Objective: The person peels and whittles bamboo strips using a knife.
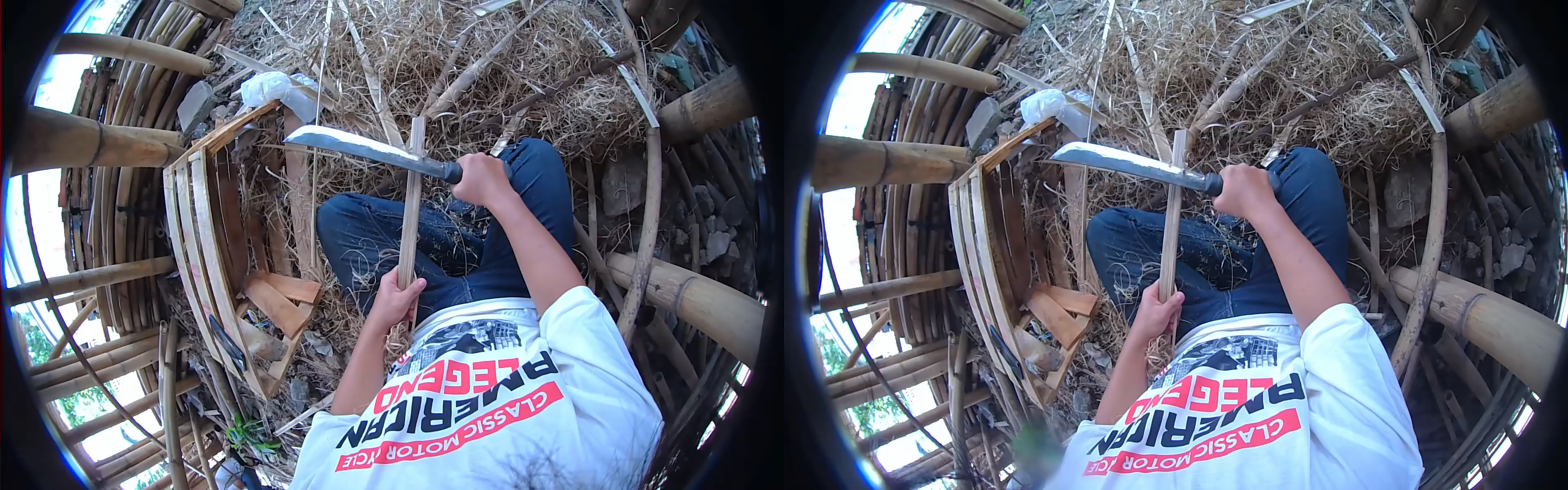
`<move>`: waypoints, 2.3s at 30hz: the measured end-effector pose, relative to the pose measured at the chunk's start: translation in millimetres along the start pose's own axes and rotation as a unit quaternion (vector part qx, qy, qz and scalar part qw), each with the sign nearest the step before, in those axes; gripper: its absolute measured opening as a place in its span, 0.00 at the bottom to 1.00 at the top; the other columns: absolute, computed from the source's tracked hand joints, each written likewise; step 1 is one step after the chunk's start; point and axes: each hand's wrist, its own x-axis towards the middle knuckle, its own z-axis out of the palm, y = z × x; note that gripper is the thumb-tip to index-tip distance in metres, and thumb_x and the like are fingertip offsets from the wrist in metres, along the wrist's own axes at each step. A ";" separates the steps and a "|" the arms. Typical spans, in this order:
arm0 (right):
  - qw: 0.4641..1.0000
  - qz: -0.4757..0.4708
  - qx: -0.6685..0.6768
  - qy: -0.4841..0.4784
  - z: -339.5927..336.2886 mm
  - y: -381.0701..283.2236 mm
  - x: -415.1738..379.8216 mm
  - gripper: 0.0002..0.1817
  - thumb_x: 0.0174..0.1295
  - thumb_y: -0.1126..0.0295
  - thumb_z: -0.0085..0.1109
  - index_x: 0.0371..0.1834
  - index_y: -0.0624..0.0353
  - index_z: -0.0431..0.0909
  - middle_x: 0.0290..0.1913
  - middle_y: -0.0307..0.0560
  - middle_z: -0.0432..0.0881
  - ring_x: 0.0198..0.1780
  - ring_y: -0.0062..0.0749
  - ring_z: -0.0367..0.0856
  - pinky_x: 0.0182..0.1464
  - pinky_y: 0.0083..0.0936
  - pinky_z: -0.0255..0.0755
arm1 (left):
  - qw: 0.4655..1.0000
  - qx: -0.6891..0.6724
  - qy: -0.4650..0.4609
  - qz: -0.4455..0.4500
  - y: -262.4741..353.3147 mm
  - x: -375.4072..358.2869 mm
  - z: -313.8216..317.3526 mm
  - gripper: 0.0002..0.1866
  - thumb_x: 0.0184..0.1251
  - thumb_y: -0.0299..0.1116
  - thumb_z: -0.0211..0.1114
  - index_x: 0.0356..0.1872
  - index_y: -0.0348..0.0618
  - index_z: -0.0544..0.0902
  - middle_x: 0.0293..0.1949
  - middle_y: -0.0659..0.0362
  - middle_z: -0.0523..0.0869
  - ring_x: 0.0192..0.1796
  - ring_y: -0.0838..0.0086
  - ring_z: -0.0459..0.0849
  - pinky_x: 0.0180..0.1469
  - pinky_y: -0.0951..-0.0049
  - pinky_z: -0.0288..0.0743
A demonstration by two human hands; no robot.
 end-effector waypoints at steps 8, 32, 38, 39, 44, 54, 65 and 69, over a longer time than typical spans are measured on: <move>0.999 0.037 0.021 0.018 -0.6 -7.9 3.7 0.14 0.42 0.62 0.61 0.30 0.56 0.85 0.32 0.58 0.86 0.38 0.52 0.86 0.46 0.42 0.79 | 0.997 -0.069 -0.014 -0.026 -0.8 0.4 -1.2 0.18 0.80 0.46 0.46 0.33 0.44 0.70 0.14 0.65 0.70 0.12 0.80 0.69 0.13 0.78 0.67; 0.962 0.199 0.177 0.067 -15.3 30.0 49.0 0.21 0.45 0.57 0.62 0.35 0.63 0.85 0.38 0.62 0.86 0.44 0.52 0.85 0.51 0.40 0.77 | 0.999 -0.048 -0.009 -0.001 -5.8 -13.2 0.3 0.16 0.79 0.46 0.47 0.35 0.47 0.72 0.14 0.67 0.71 0.12 0.82 0.70 0.15 0.80 0.64; 0.952 0.141 0.242 0.123 -16.6 41.1 37.9 0.17 0.47 0.58 0.63 0.25 0.65 0.81 0.22 0.56 0.82 0.29 0.48 0.84 0.36 0.37 0.75 | 0.997 -0.070 -0.026 -0.012 -10.7 -3.0 -4.0 0.15 0.78 0.46 0.50 0.36 0.46 0.72 0.15 0.66 0.71 0.12 0.81 0.69 0.14 0.80 0.65; 0.953 0.117 0.247 0.132 -15.8 40.2 32.8 0.16 0.47 0.59 0.63 0.25 0.64 0.81 0.23 0.57 0.82 0.30 0.48 0.84 0.36 0.37 0.75 | 0.998 -0.063 -0.026 -0.007 -15.4 -0.7 -5.2 0.14 0.78 0.45 0.51 0.36 0.46 0.72 0.15 0.66 0.71 0.12 0.81 0.69 0.14 0.80 0.65; 0.949 0.016 0.251 0.188 -12.4 27.4 2.1 0.15 0.48 0.60 0.66 0.31 0.60 0.82 0.27 0.57 0.84 0.34 0.50 0.85 0.37 0.39 0.76 | 0.999 -0.028 -0.028 -0.028 6.3 -7.8 0.9 0.13 0.70 0.39 0.64 0.31 0.45 0.71 0.14 0.65 0.72 0.13 0.82 0.72 0.14 0.80 0.65; 0.979 -0.168 0.118 0.014 20.5 1.3 -85.3 0.14 0.39 0.56 0.68 0.27 0.51 0.83 0.25 0.53 0.84 0.32 0.49 0.85 0.39 0.43 0.79 | 0.999 0.005 -0.016 -0.034 5.7 -3.6 4.7 0.16 0.64 0.38 0.70 0.26 0.44 0.72 0.15 0.64 0.74 0.13 0.80 0.73 0.14 0.79 0.67; 0.972 -0.221 0.011 -0.079 24.8 -11.2 -99.0 0.17 0.39 0.55 0.67 0.27 0.54 0.83 0.25 0.54 0.84 0.32 0.49 0.86 0.39 0.41 0.79 | 0.998 0.038 0.012 -0.056 4.8 -4.4 4.5 0.12 0.61 0.32 0.70 0.27 0.44 0.74 0.14 0.65 0.74 0.12 0.80 0.73 0.13 0.78 0.65; 0.977 -0.201 0.014 -0.075 31.7 -15.4 -87.8 0.17 0.38 0.55 0.67 0.27 0.54 0.84 0.26 0.53 0.85 0.32 0.49 0.86 0.40 0.42 0.79 | 1.000 0.002 -0.017 -0.016 0.3 0.8 -1.8 0.11 0.60 0.25 0.66 0.25 0.46 0.71 0.13 0.66 0.71 0.12 0.81 0.70 0.12 0.76 0.60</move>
